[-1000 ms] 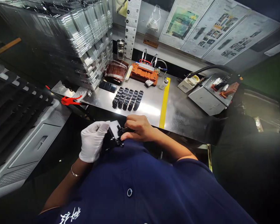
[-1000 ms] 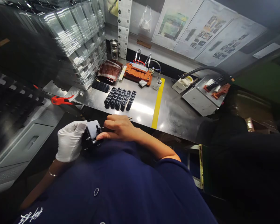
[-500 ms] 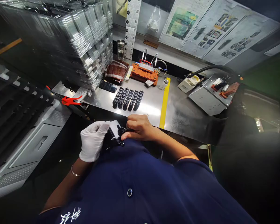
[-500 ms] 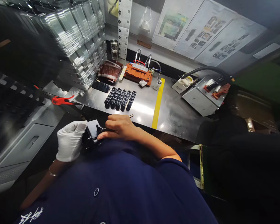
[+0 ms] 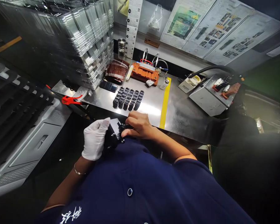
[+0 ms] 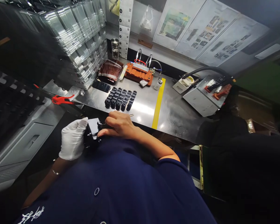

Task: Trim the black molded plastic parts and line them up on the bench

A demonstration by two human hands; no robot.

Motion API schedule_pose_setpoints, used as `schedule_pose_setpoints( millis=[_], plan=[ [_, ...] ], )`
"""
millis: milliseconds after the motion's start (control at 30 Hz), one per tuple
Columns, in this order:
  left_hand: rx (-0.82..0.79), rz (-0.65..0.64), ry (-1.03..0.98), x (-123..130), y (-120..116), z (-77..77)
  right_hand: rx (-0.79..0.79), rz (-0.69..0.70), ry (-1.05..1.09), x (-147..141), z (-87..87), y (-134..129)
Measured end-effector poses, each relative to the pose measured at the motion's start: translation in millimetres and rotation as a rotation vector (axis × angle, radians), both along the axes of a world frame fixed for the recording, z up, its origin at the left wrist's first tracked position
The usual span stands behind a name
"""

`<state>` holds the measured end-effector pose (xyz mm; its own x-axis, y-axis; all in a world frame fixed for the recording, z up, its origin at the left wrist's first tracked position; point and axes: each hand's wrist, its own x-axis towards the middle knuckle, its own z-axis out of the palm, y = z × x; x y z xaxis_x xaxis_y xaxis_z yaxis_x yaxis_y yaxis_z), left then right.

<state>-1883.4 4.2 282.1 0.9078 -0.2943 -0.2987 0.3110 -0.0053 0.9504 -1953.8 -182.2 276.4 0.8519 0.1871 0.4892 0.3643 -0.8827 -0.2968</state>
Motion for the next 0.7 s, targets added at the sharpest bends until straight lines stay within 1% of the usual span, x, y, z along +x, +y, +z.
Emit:
schedule_pose_setpoints(
  millis=[200, 467, 600, 700],
  plan=[
    [-0.027, 0.013, 0.054, -0.1, -1.1, -1.9, -0.034, -0.027, -0.014, 0.7, -2.8, -0.1],
    [-0.014, 0.008, 0.060, 0.8, -2.0, -2.0, -0.058, -0.009, -0.043, 0.9, -1.9, 0.3],
    [-0.021, 0.001, 0.047, 1.0, -2.6, -3.0, -0.046, -0.036, -0.010, 1.5, -1.6, 2.7],
    [-0.028, 0.001, 0.043, 1.1, -2.5, -2.7, -0.026, -0.072, 0.064, 1.9, 2.1, 5.0]
  ],
)
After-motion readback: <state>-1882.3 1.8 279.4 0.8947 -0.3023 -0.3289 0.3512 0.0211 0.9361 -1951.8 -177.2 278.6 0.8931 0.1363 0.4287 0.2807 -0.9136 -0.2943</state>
